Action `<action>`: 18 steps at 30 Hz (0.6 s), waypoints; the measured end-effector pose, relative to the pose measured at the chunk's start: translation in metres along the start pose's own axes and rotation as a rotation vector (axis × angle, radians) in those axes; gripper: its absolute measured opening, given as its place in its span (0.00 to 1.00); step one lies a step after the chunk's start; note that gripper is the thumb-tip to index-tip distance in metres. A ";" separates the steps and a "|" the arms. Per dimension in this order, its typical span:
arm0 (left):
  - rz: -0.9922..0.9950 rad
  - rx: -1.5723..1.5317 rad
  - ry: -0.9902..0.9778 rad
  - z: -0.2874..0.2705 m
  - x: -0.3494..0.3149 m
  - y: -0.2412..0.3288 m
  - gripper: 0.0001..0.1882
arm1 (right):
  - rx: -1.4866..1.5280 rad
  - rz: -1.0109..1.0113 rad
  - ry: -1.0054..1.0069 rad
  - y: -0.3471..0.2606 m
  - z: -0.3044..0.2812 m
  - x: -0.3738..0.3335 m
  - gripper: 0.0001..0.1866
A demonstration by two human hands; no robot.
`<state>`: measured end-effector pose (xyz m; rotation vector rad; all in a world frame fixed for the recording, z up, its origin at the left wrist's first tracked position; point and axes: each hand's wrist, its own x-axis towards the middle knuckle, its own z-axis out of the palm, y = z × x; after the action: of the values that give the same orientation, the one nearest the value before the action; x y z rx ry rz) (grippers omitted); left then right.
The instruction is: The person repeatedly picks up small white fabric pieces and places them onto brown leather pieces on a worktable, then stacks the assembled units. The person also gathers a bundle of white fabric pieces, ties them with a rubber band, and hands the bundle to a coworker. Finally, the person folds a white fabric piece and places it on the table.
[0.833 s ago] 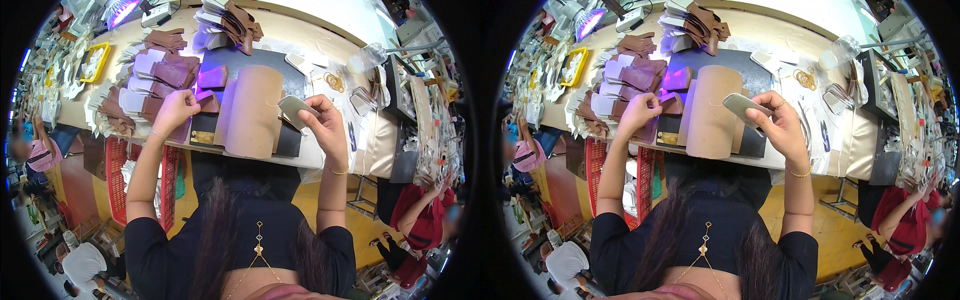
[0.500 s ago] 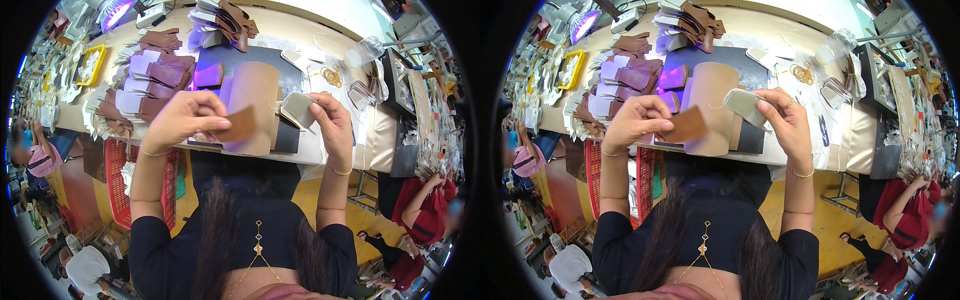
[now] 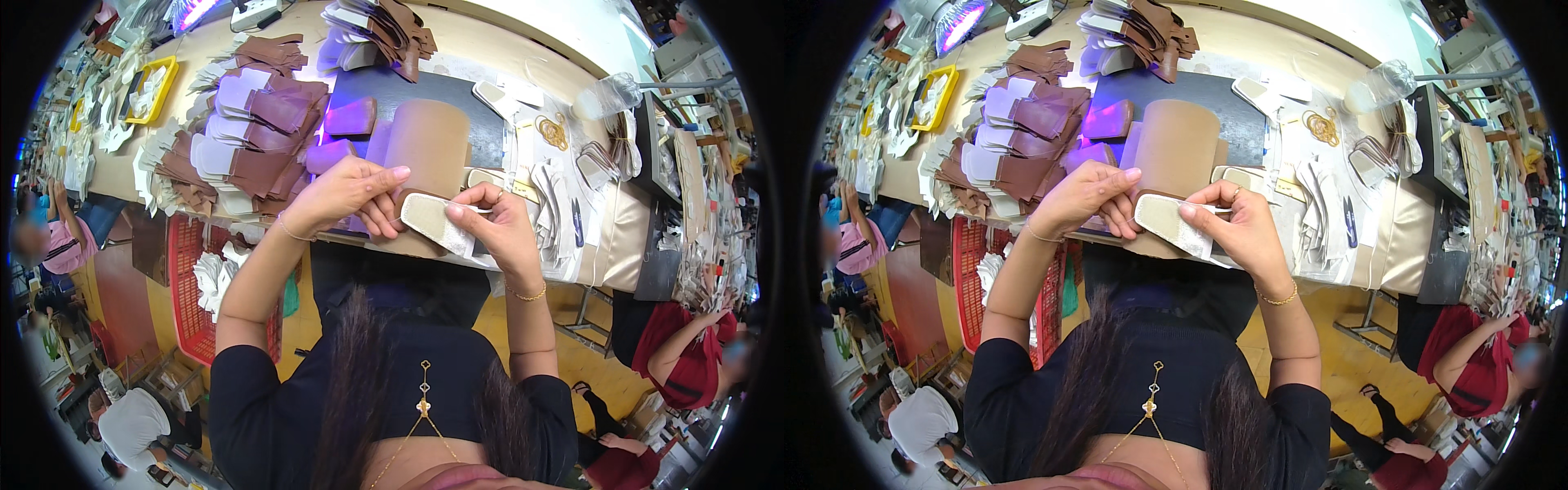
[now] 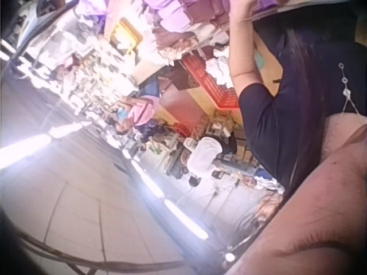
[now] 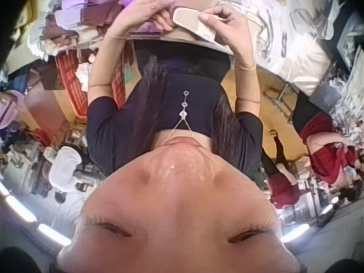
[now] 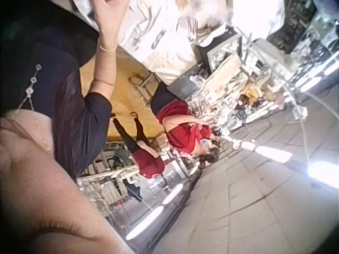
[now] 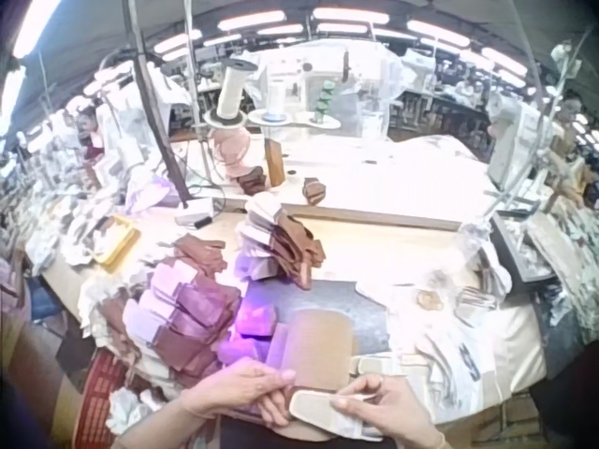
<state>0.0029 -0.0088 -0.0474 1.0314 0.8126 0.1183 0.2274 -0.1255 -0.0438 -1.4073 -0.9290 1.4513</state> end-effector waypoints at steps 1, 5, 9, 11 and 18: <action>-0.010 0.004 0.006 0.000 0.000 0.000 0.25 | -0.006 0.014 -0.001 0.000 0.001 0.002 0.11; -0.002 -0.011 -0.007 0.000 0.000 0.000 0.25 | -0.037 0.022 -0.002 0.000 0.004 0.006 0.11; -0.004 -0.018 -0.011 0.000 -0.001 -0.001 0.25 | -0.041 0.047 0.003 0.002 0.005 0.008 0.11; -0.015 -0.022 -0.008 0.000 -0.001 -0.001 0.25 | -0.049 0.047 0.014 0.003 0.006 0.008 0.11; -0.015 -0.008 -0.013 0.001 -0.001 0.001 0.25 | -0.064 0.038 0.014 0.003 0.005 0.008 0.10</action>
<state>0.0029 -0.0093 -0.0461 1.0179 0.8069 0.1016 0.2219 -0.1190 -0.0492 -1.4870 -0.9516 1.4494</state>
